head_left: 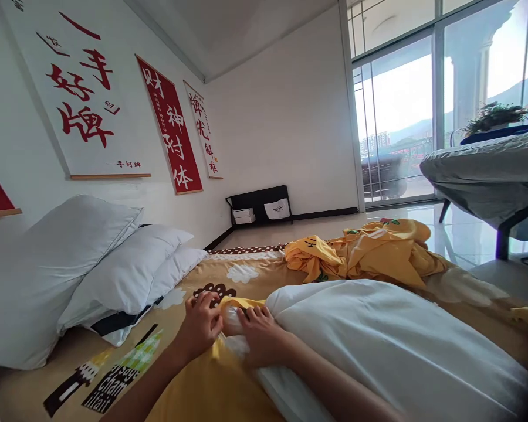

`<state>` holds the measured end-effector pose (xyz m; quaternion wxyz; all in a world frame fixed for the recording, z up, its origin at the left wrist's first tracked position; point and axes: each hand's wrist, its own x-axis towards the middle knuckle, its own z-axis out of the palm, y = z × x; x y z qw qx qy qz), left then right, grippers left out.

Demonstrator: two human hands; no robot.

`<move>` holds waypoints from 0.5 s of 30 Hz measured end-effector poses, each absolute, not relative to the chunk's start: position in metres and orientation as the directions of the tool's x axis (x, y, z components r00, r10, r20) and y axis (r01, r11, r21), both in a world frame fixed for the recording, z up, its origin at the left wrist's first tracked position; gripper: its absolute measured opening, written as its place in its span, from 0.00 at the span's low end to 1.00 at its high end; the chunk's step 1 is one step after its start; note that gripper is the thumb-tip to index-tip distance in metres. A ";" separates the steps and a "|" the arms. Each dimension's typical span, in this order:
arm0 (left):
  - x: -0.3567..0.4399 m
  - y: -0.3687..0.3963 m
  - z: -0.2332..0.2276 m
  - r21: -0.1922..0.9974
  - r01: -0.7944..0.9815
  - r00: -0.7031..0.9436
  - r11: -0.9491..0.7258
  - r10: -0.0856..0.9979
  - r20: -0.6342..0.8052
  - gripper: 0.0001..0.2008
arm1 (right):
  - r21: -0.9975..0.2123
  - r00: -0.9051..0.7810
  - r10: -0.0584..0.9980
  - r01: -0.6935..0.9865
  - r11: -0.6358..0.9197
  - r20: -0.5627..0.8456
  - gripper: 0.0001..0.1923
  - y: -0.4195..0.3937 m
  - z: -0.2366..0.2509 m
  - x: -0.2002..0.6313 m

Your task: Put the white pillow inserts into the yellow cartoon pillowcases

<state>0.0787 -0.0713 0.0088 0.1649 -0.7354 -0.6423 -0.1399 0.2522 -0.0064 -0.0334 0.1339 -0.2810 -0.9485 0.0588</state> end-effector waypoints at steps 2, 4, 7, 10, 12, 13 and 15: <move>0.075 -0.067 0.009 -0.055 0.998 0.049 -0.035 0.961 0.271 0.11 | -0.218 -0.825 0.534 0.495 0.841 0.185 0.54 -0.005 -0.031 0.259; 0.074 -0.061 0.008 -0.037 0.999 0.010 -0.006 0.994 0.109 0.10 | -0.247 -0.832 0.530 0.486 0.838 0.161 0.54 -0.003 -0.027 0.263; 0.076 -0.050 0.008 -0.017 1.000 -0.017 0.019 0.997 0.069 0.12 | -0.274 -0.817 0.554 0.503 0.820 0.159 0.46 -0.001 -0.022 0.264; 0.083 -0.041 0.012 0.000 0.999 -0.044 0.044 0.979 0.198 0.16 | -0.251 -0.819 0.550 0.504 0.826 0.165 0.31 -0.004 -0.024 0.260; 0.092 -0.038 0.015 0.040 0.999 0.006 -0.017 0.965 0.262 0.19 | -0.201 -0.840 0.507 0.472 0.858 0.192 0.24 -0.008 -0.029 0.254; 0.098 -0.039 0.017 0.060 0.996 0.047 -0.067 0.958 0.281 0.20 | -0.174 -0.848 0.483 0.453 0.874 0.217 0.21 -0.010 -0.033 0.250; 0.114 -0.044 0.021 0.099 0.981 0.127 -0.165 0.941 0.314 0.23 | -0.134 -0.849 0.454 0.434 0.891 0.271 0.17 -0.013 -0.039 0.241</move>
